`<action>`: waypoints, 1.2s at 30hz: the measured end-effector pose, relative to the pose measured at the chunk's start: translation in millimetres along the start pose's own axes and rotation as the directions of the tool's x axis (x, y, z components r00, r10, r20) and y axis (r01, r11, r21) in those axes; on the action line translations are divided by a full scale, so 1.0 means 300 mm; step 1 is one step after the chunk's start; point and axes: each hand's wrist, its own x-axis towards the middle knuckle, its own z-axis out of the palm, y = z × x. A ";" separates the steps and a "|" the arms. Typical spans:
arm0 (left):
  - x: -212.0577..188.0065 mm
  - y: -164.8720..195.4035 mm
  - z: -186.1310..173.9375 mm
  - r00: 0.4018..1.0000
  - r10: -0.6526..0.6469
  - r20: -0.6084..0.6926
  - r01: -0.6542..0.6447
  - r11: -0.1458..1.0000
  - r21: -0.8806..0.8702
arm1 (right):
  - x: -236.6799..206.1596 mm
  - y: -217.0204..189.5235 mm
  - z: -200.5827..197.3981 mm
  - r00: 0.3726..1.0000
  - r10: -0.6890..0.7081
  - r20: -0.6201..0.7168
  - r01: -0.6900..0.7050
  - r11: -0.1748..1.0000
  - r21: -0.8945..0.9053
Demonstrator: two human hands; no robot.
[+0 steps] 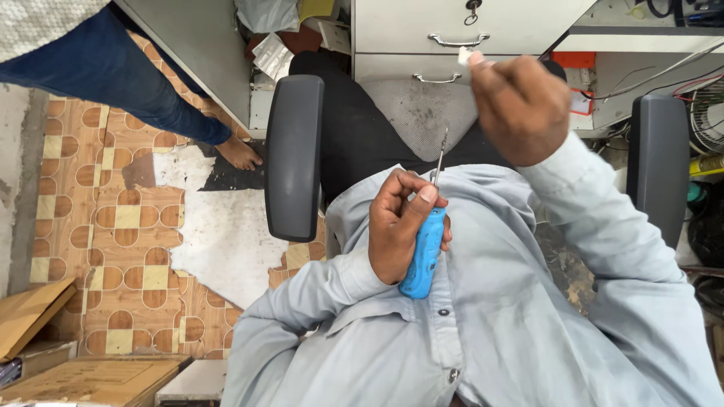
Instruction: The person sits at a repair bench and uses a blue electric screwdriver to unscrew screws from the back housing of a disassembled smartphone, holding the phone frame in one hand. They periodically wipe the screwdriver bit with a small tissue, then resume unscrewing and finally place the phone on the bench.
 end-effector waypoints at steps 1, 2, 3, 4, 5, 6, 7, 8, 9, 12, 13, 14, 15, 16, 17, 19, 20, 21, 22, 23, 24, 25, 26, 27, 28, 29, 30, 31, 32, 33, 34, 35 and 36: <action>-0.002 0.002 0.001 1.000 0.013 -0.007 -0.013 1.000 -0.016 | 0.006 0.001 0.005 0.997 0.079 -0.027 -0.079 0.997 0.003; 0.007 0.007 -0.001 1.000 0.020 -0.014 -0.020 0.999 -0.027 | 0.009 -0.006 0.004 0.998 0.028 -0.056 -0.027 1.000 0.015; 0.015 0.013 -0.005 0.999 0.026 -0.022 -0.027 0.999 -0.037 | 0.005 -0.025 0.000 0.996 -0.022 -0.086 0.025 0.999 0.027; 0.016 0.015 -0.005 0.999 0.019 -0.033 -0.020 0.999 -0.048 | -0.005 -0.050 -0.009 0.992 -0.060 -0.109 0.065 0.997 0.041; 0.016 0.015 -0.006 0.999 0.017 -0.035 -0.019 0.998 -0.057 | -0.018 -0.076 -0.021 0.988 -0.102 -0.118 0.110 0.992 0.063; 0.017 0.016 -0.007 0.999 0.017 -0.039 -0.019 0.998 -0.066 | -0.029 -0.101 -0.028 0.981 -0.145 -0.128 0.157 0.984 0.087; 0.016 0.015 -0.008 0.999 0.016 -0.043 -0.019 0.997 -0.074 | -0.036 -0.120 -0.034 0.972 -0.186 -0.140 0.202 0.973 0.111; 0.013 0.013 -0.009 0.998 -0.001 -0.055 -0.003 0.998 -0.068 | -0.042 -0.127 -0.041 0.962 -0.245 -0.123 0.257 0.962 0.089; 0.008 0.011 -0.010 0.998 -0.018 -0.068 0.013 0.998 -0.061 | -0.045 -0.130 -0.050 0.947 -0.303 -0.106 0.311 0.948 0.070; 0.000 0.006 -0.012 0.997 -0.019 -0.077 0.017 0.999 -0.033 | -0.042 -0.135 -0.062 0.927 -0.370 -0.061 0.367 0.928 -0.060; 0.000 0.004 -0.012 0.997 -0.014 -0.075 0.013 1.000 -0.023 | -0.039 -0.139 -0.063 0.927 -0.373 -0.044 0.366 0.923 -0.116; 0.001 0.003 -0.012 0.998 0.006 -0.070 -0.008 1.000 -0.028 | -0.032 -0.140 -0.059 0.927 -0.371 -0.061 0.362 0.924 -0.122; 0.002 0.001 -0.012 0.997 0.029 -0.065 -0.031 0.999 -0.033 | -0.024 -0.140 -0.051 0.925 -0.371 -0.079 0.359 0.924 -0.128; 0.003 -0.001 -0.011 0.997 0.051 -0.062 -0.053 0.998 -0.039 | -0.016 -0.138 -0.044 0.924 -0.370 -0.097 0.356 0.925 -0.132; 0.002 -0.003 -0.010 0.998 0.025 -0.056 -0.025 1.000 -0.010 | -0.007 -0.124 -0.039 0.927 -0.368 -0.073 0.352 0.921 -0.169; -0.001 -0.004 -0.006 0.998 -0.029 -0.047 0.031 0.998 0.045 | 0.016 -0.077 -0.031 0.933 -0.360 -0.023 0.345 0.908 -0.239; -0.005 -0.002 -0.005 1.000 -0.001 -0.011 0.001 0.999 0.050 | 0.026 -0.048 -0.031 0.966 -0.259 0.000 0.248 0.925 -0.289; -0.014 0.000 -0.003 0.999 0.025 0.019 -0.026 0.998 0.052 | 0.033 -0.025 -0.034 0.988 -0.153 0.021 0.151 0.930 -0.335; -0.022 0.003 -0.001 0.998 0.052 0.047 -0.054 0.997 0.051 | 0.031 -0.024 -0.032 0.995 -0.105 -0.002 0.100 0.954 -0.282; -0.023 0.008 -0.001 0.999 0.038 0.019 -0.039 0.999 0.035 | 0.029 -0.022 -0.031 0.998 -0.061 -0.027 0.053 0.971 -0.231; -0.020 0.012 0.000 0.999 0.032 -0.004 -0.032 0.999 0.018 | 0.027 -0.024 -0.031 0.998 -0.022 -0.054 0.012 0.983 -0.182; -0.014 0.016 0.001 0.999 0.021 -0.029 -0.021 1.000 0.001 | 0.020 -0.035 -0.032 0.992 -0.089 -0.087 0.076 0.987 -0.138; -0.011 0.019 0.001 0.999 0.025 -0.021 -0.025 1.000 -0.015 | 0.006 -0.059 -0.037 0.983 -0.144 -0.118 0.133 0.987 -0.096; -0.010 0.021 0.002 1.000 0.023 -0.014 -0.023 0.999 -0.031 | -0.008 -0.080 -0.045 0.970 -0.192 -0.147 0.186 0.981 -0.054; -0.007 0.022 0.003 1.000 0.022 -0.007 -0.023 0.999 -0.047 | -0.019 -0.096 -0.052 0.958 -0.241 -0.157 0.237 0.970 -0.044; -0.007 0.022 0.002 1.000 0.019 -0.005 -0.019 0.999 -0.032 | -0.029 -0.111 -0.057 0.942 -0.289 -0.168 0.287 0.957 -0.035; -0.009 0.022 0.002 1.000 0.011 -0.006 -0.011 1.000 -0.017 | -0.038 -0.121 -0.062 0.926 -0.332 -0.178 0.334 0.942 -0.024; -0.013 0.022 0.000 1.000 0.003 -0.009 -0.003 1.000 -0.002 | -0.044 -0.125 -0.066 0.925 -0.342 -0.166 0.342 0.939 -0.028; -0.016 0.021 -0.001 1.000 -0.006 -0.009 0.006 1.000 0.001 | -0.048 -0.127 -0.068 0.922 -0.354 -0.157 0.353 0.935 -0.034; -0.019 0.021 -0.003 1.000 -0.010 -0.007 0.010 1.000 0.006 | -0.050 -0.127 -0.069 0.917 -0.370 -0.149 0.368 0.929 -0.043; -0.021 0.020 -0.004 1.000 -0.013 -0.005 0.013 1.000 0.010 | -0.052 -0.127 -0.070 0.919 -0.371 -0.136 0.368 0.929 -0.046; -0.022 0.021 -0.004 1.000 -0.006 0.010 0.006 1.000 0.006 | -0.052 -0.125 -0.070 0.920 -0.372 -0.124 0.369 0.928 -0.051; -0.022 0.022 -0.005 1.000 0.002 0.027 -0.002 1.000 0.003 | -0.053 -0.125 -0.070 0.921 -0.374 -0.112 0.370 0.927 -0.058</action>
